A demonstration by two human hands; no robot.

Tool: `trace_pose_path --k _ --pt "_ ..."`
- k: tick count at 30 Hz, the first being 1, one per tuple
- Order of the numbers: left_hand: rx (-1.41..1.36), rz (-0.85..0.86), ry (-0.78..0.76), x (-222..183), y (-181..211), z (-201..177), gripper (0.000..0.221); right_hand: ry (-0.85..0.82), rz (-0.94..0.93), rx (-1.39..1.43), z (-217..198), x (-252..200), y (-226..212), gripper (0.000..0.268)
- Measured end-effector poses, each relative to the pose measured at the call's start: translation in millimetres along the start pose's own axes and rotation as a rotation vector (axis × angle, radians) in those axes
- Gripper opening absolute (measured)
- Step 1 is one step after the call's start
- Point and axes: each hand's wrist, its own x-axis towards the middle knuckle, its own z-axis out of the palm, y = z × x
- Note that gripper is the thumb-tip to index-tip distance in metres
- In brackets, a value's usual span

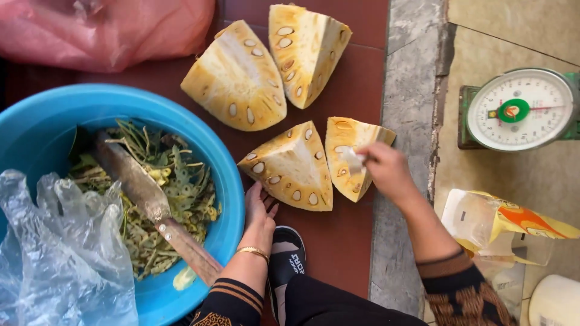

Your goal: The person is wiping sticky sap off several large wedges of cut jackfruit using a white cloth or paper.

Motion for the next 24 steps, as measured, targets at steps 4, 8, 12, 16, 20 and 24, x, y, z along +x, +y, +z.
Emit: trace_pose_path --k 4,8,12,16,20,24 --pt "0.003 0.008 0.019 -3.3 3.9 4.3 0.044 0.008 -0.131 -0.107 27.4 76.6 -18.6 0.021" --pt "-0.04 -0.018 0.024 -11.0 7.4 6.9 0.047 -0.156 -0.111 -0.445 83.5 123.0 -0.7 0.02" --pt "-0.064 -0.054 0.02 -16.6 12.2 7.8 0.043 -0.539 -0.016 -0.572 79.3 107.2 -18.2 0.015" --pt "-0.059 -0.045 0.028 -18.4 11.2 10.5 0.043 -0.729 0.104 -0.477 70.7 39.9 -22.7 0.018" --pt "-0.064 -0.036 0.018 -21.5 12.1 13.3 0.043 -0.78 0.259 -0.136 38.4 -35.2 -40.5 0.025" --pt "-0.06 -0.021 0.022 -24.2 12.5 13.3 0.04 -0.44 0.347 0.294 -0.1 -32.6 -52.6 0.024"
